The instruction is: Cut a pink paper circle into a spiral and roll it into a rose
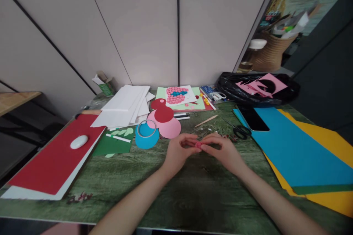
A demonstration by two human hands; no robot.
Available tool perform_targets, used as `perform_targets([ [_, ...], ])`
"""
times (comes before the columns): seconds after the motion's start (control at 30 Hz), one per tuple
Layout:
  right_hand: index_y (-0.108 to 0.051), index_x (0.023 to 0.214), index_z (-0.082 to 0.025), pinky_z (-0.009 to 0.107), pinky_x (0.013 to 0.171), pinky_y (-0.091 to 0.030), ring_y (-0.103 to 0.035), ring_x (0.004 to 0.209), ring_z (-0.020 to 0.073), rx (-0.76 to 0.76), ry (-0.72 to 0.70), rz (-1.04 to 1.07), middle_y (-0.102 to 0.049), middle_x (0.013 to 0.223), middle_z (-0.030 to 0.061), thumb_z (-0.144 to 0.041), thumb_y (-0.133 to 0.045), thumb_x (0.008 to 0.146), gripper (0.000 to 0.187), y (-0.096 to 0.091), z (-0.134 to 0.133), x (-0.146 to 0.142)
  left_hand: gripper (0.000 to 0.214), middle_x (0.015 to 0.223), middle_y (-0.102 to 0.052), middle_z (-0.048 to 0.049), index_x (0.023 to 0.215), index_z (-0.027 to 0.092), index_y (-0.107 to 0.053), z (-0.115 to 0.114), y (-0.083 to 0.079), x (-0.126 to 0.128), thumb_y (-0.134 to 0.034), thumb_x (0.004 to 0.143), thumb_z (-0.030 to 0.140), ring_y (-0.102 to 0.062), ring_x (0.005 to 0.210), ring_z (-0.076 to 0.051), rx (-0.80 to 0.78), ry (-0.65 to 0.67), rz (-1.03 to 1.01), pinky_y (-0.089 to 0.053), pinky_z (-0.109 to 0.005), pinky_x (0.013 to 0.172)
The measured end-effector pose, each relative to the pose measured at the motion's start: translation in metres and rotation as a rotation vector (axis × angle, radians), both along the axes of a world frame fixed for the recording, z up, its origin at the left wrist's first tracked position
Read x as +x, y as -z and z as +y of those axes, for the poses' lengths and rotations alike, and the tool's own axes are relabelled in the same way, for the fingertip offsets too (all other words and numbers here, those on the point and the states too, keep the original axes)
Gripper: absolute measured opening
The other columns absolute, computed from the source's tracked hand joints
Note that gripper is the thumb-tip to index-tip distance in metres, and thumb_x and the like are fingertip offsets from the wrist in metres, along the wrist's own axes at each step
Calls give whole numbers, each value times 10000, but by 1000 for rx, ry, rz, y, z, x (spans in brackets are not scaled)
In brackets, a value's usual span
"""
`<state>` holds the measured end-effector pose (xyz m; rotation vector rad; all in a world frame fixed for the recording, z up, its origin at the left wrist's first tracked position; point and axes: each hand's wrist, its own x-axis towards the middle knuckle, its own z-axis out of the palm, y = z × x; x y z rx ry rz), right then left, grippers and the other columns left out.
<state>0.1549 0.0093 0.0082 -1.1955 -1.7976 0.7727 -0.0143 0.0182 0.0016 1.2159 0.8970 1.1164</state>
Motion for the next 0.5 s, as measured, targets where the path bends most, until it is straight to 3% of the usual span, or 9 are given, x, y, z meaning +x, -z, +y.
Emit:
perform_targets([
  [0.2, -690, 803, -248, 348, 762, -438, -557, 856, 189, 193, 93, -108, -646, 845, 28, -276, -628, 753, 84, -2, -4, -5, 286, 773, -680, -45, 852, 146, -628, -2, -2, 0, -734, 587, 173, -644, 737, -152, 68, -65, 53, -519, -277, 716],
  [0.5, -684, 889, -278, 376, 767, -370, -513, 909, 210, 471, 224, -381, -659, 935, 26, -277, -608, 777, 135, 1, -12, -7, 98, 784, -683, -18, 788, 188, -667, -9, -10, 1, -651, 694, 211, -626, 754, -135, 342, -203, 386, -494, -251, 722],
])
